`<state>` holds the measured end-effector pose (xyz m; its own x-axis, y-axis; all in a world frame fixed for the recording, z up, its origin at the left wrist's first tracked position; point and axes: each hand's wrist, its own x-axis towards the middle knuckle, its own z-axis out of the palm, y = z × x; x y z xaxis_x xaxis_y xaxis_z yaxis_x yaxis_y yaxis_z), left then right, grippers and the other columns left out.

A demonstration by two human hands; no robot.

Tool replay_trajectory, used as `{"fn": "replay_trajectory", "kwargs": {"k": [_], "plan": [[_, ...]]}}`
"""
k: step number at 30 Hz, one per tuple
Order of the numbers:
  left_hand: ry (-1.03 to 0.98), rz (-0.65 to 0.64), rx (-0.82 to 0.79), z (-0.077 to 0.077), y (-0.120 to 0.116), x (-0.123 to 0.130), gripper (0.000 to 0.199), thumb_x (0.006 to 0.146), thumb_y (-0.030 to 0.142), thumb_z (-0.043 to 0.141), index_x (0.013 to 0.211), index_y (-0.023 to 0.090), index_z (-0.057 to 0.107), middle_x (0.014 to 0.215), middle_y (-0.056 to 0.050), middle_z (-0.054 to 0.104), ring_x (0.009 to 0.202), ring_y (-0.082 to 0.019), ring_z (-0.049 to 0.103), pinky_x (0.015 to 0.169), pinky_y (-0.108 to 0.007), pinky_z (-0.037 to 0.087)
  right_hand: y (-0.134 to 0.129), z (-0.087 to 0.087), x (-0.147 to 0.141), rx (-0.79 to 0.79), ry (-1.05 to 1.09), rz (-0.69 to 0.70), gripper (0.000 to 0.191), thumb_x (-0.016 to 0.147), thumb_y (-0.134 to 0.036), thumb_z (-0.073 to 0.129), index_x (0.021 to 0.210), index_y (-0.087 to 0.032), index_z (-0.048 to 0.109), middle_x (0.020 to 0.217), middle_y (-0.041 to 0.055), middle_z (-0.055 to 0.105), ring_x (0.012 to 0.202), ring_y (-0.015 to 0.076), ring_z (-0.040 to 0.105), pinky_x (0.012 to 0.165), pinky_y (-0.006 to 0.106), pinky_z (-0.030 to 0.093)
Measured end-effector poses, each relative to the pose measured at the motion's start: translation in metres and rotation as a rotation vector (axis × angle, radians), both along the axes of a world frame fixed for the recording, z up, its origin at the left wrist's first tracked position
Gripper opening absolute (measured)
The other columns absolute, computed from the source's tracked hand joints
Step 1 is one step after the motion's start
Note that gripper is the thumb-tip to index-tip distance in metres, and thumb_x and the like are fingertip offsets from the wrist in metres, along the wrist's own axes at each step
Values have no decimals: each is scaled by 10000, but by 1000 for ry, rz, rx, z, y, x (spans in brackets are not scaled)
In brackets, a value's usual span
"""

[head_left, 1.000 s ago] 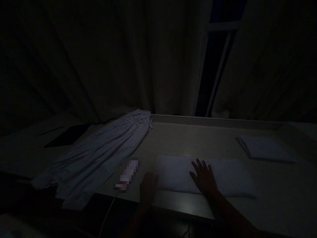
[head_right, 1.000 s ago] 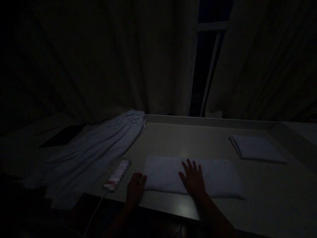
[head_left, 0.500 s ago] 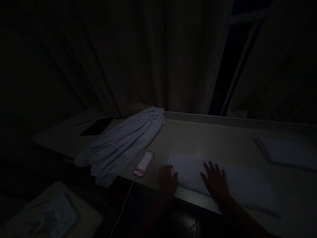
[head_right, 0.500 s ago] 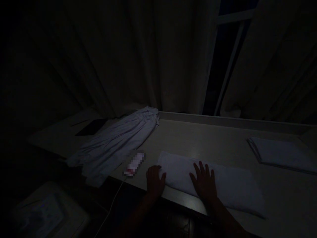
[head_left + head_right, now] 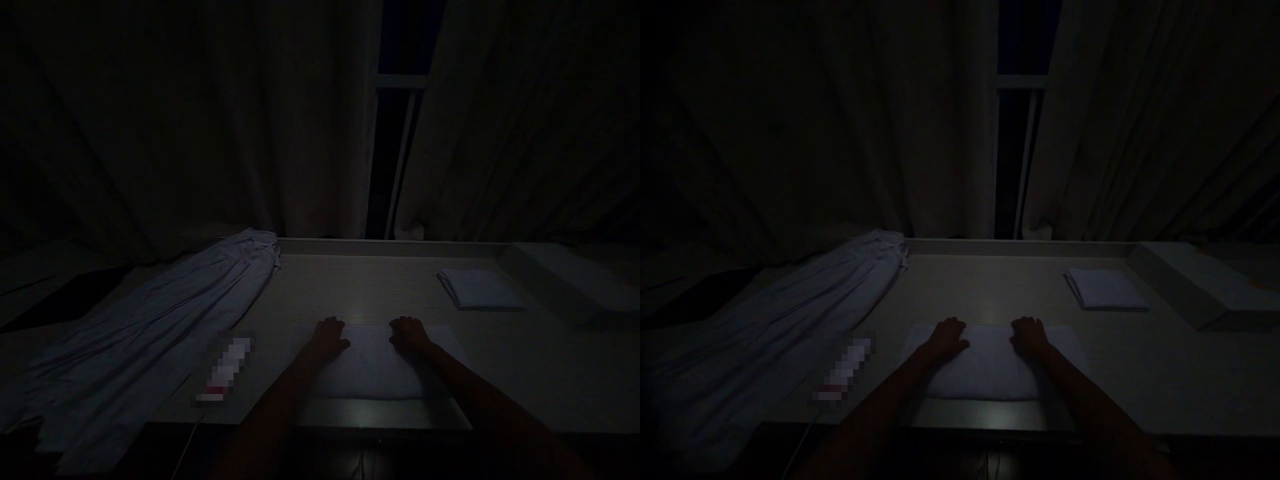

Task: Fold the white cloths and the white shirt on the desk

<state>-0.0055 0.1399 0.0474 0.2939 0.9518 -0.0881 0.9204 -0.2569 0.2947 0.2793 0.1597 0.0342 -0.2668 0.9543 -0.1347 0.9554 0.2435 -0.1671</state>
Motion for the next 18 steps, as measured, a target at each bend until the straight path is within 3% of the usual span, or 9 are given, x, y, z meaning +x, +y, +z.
{"fn": "replay_trajectory", "kwargs": {"k": [3,7,11,18], "plan": [[7,11,-34,0,10,-1,514,684,452,703,1128,203,631,1152,-136,630,1114,-312,555,954,-442,390,5,2,-1,17,11,-15,398,748,-339,675,1131,-230,669,1129,109,655,1085,282,558,900,388,363],[-14,24,-50,0,14,-4,376,710,367,686,1052,218,642,1107,-94,637,1073,-260,569,926,-376,398,5,6,-6,38,52,9,457,757,-295,659,1211,-274,614,1171,66,630,1096,241,540,865,331,367],[-45,43,-49,-2,15,-8,266,752,306,638,996,202,635,1092,-83,623,1028,-216,573,865,-314,419,2,8,-11,23,67,60,306,797,-322,618,1092,-254,667,1119,71,645,1059,242,548,857,336,359],[-45,-10,-32,3,18,-7,148,728,229,625,873,203,625,1016,-67,605,935,-195,569,810,-297,419,11,3,-18,-41,94,74,392,725,-250,675,1114,-249,626,1041,43,685,974,222,592,823,325,352]]}}
